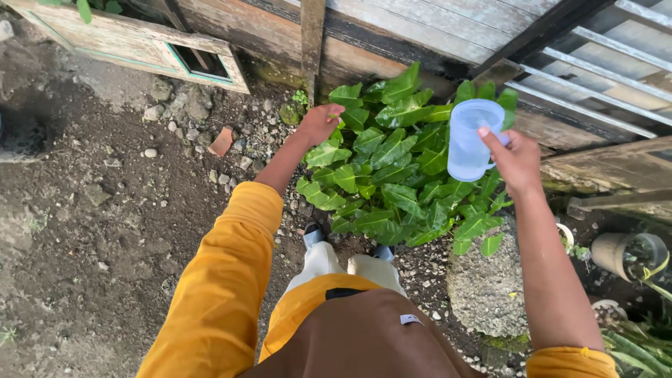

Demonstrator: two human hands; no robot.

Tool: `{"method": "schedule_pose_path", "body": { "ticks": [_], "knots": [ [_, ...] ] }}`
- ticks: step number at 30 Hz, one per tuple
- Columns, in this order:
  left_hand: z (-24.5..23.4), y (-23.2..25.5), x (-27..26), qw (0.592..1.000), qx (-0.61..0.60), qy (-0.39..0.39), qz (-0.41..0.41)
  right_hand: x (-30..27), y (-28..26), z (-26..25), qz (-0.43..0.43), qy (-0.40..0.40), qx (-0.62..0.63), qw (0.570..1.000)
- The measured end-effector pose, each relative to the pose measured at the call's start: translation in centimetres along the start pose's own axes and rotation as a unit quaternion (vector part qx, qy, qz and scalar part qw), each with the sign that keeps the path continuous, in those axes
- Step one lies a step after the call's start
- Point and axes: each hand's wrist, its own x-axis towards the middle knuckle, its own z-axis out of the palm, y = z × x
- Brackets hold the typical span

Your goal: The person is watering and cleaning the leaves of a plant in a garden using a plastic cup.

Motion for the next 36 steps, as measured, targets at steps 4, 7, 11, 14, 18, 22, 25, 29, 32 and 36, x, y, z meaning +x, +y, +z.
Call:
{"method": "schedule_pose_path", "body": {
  "ticks": [4, 7, 11, 14, 18, 22, 25, 29, 32, 36],
  "knots": [
    [0.8, 0.8, 0.6, 1.0, 0.002, -0.007, -0.001, -2.1, 1.8, -0.6, -0.001, 0.001, -0.021, 1.0],
    [1.5, 0.5, 1.7, 1.0, -0.001, -0.01, 0.003, -4.1, 1.7, -1.2, 0.005, 0.0, -0.043, 0.999],
    [1.7, 1.6, 1.5, 1.0, 0.008, -0.027, 0.003, -5.6, 1.4, -1.0, 0.006, -0.001, -0.068, 0.998],
    [2.2, 2.7, 1.4, 1.0, 0.0, -0.026, 0.003, -5.8, 1.0, -0.6, 0.003, -0.007, -0.088, 0.996],
    [3.6, 4.5, 1.4, 0.999, -0.002, -0.036, 0.005, -5.0, -0.6, 0.4, -0.021, -0.032, -0.166, 0.985],
    [5.9, 6.3, 2.1, 0.998, -0.016, -0.049, 0.027, -3.5, -2.7, 1.7, -0.07, -0.04, -0.23, 0.97],
    [6.6, 8.0, 1.9, 0.997, -0.018, -0.078, 0.022, -2.8, -4.2, 2.5, -0.099, -0.028, -0.221, 0.97],
    [6.5, 7.8, 1.8, 0.997, -0.004, -0.078, 0.029, -1.3, -4.1, 3.3, -0.075, -0.027, -0.202, 0.976],
    [6.2, 6.6, 1.9, 0.997, -0.003, -0.075, 0.019, -1.0, -3.7, 3.1, -0.07, -0.024, -0.19, 0.979],
    [5.9, 4.4, 1.6, 0.998, 0.01, -0.056, 0.008, -1.5, -2.3, 2.3, -0.066, -0.022, -0.128, 0.989]
  ]
}}
